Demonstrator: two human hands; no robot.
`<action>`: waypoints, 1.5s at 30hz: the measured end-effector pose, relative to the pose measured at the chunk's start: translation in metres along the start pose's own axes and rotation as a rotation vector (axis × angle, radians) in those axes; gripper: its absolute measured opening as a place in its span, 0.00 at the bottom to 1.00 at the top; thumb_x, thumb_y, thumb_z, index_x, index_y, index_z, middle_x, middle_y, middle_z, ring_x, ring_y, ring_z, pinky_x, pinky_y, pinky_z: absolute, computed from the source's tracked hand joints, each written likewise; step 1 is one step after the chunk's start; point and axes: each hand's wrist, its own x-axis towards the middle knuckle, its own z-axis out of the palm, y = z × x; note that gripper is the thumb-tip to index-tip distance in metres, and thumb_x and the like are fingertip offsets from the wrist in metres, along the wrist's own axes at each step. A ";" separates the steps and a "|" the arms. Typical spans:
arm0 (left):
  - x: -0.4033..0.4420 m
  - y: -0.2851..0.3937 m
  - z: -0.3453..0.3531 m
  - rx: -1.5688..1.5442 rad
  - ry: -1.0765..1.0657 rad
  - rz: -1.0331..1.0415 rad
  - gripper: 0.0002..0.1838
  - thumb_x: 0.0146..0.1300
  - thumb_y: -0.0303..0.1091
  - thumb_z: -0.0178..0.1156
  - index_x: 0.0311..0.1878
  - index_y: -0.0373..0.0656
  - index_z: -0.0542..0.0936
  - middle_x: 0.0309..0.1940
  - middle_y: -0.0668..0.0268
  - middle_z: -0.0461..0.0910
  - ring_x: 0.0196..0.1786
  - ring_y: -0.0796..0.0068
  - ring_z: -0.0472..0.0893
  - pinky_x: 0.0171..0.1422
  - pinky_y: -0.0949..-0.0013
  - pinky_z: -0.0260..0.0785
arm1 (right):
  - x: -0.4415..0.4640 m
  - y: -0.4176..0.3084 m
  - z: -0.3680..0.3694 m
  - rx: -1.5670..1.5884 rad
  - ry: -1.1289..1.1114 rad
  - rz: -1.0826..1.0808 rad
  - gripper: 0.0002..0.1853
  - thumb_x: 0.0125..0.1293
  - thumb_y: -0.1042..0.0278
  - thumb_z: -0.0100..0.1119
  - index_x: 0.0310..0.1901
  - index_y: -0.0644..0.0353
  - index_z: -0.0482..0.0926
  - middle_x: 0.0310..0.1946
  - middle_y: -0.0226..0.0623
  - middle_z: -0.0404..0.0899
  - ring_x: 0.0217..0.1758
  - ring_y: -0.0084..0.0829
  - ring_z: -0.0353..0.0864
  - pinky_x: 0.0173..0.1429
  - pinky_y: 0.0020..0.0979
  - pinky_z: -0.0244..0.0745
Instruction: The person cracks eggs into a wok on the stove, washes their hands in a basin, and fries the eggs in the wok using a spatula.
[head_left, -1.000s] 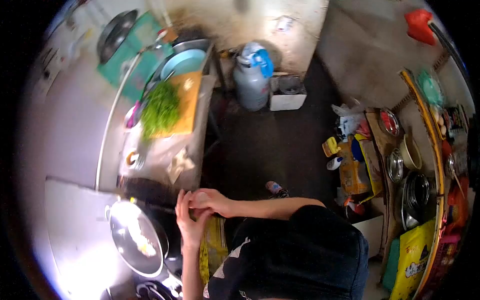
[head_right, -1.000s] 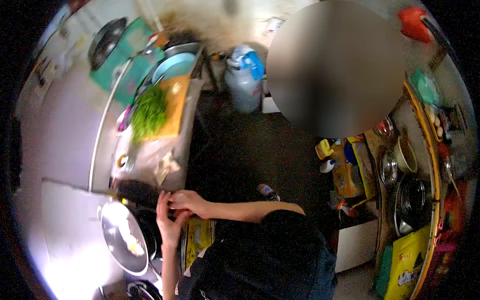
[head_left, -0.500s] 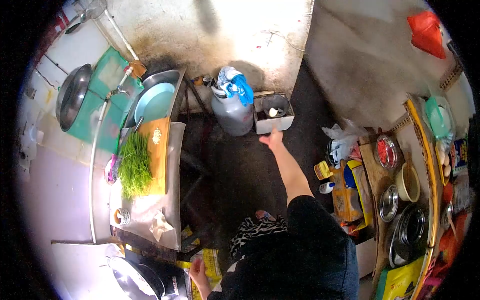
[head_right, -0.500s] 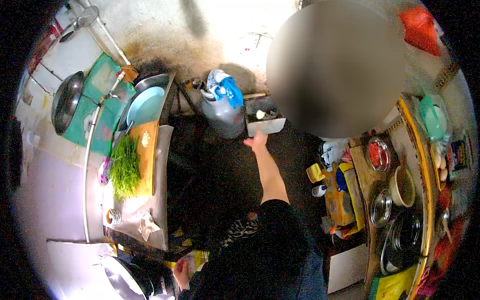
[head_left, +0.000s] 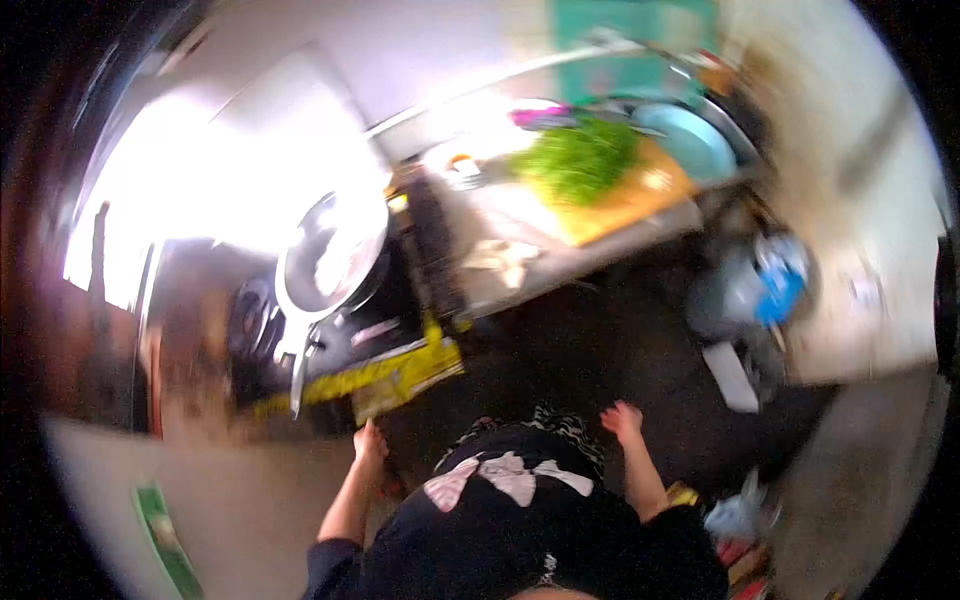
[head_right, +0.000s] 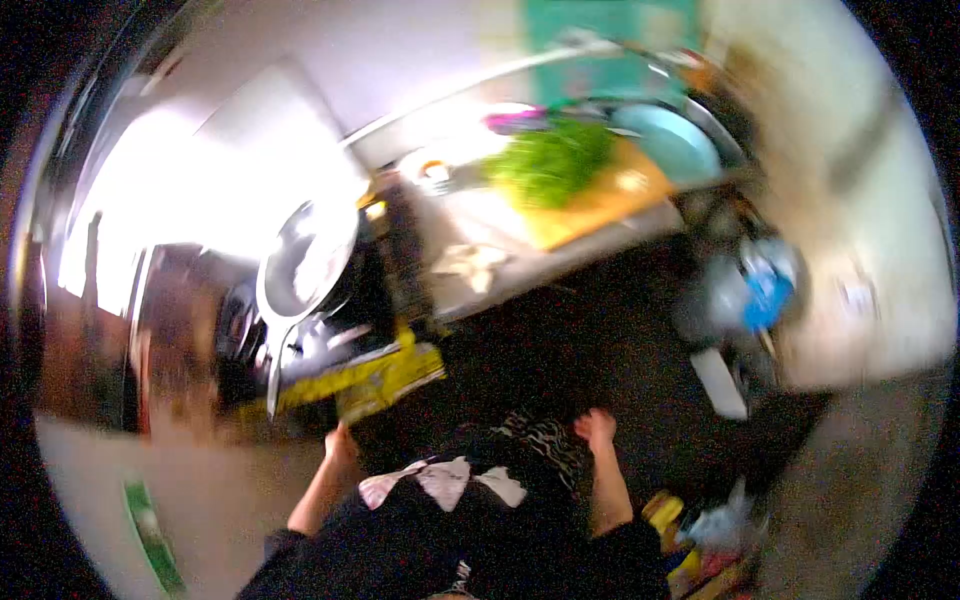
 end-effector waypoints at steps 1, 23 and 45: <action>0.023 -0.006 -0.016 -0.108 0.010 -0.086 0.21 0.67 0.46 0.49 0.19 0.49 0.63 0.11 0.73 0.56 0.11 0.76 0.53 0.16 0.69 0.46 | 0.004 0.016 -0.012 -0.027 -0.028 -0.009 0.22 0.59 0.60 0.56 0.48 0.69 0.67 0.35 0.50 0.76 0.35 0.45 0.81 0.35 0.44 0.80; 0.118 0.100 -0.115 -0.519 -0.806 -0.170 0.35 0.63 0.64 0.41 0.49 0.36 0.69 0.41 0.52 0.78 0.37 0.57 0.81 0.46 0.55 0.75 | -0.119 0.074 0.134 -0.124 0.131 -0.130 0.21 0.65 0.60 0.50 0.53 0.67 0.66 0.43 0.53 0.74 0.40 0.46 0.81 0.39 0.43 0.81; 0.159 -0.072 0.029 0.224 -0.982 -0.364 0.21 0.63 0.38 0.54 0.53 0.33 0.66 0.43 0.48 0.75 0.42 0.48 0.77 0.48 0.49 0.73 | -0.617 -0.117 0.302 -0.854 -1.017 -1.205 0.10 0.45 0.71 0.54 0.29 0.68 0.76 0.26 0.49 0.78 0.30 0.43 0.79 0.35 0.40 0.72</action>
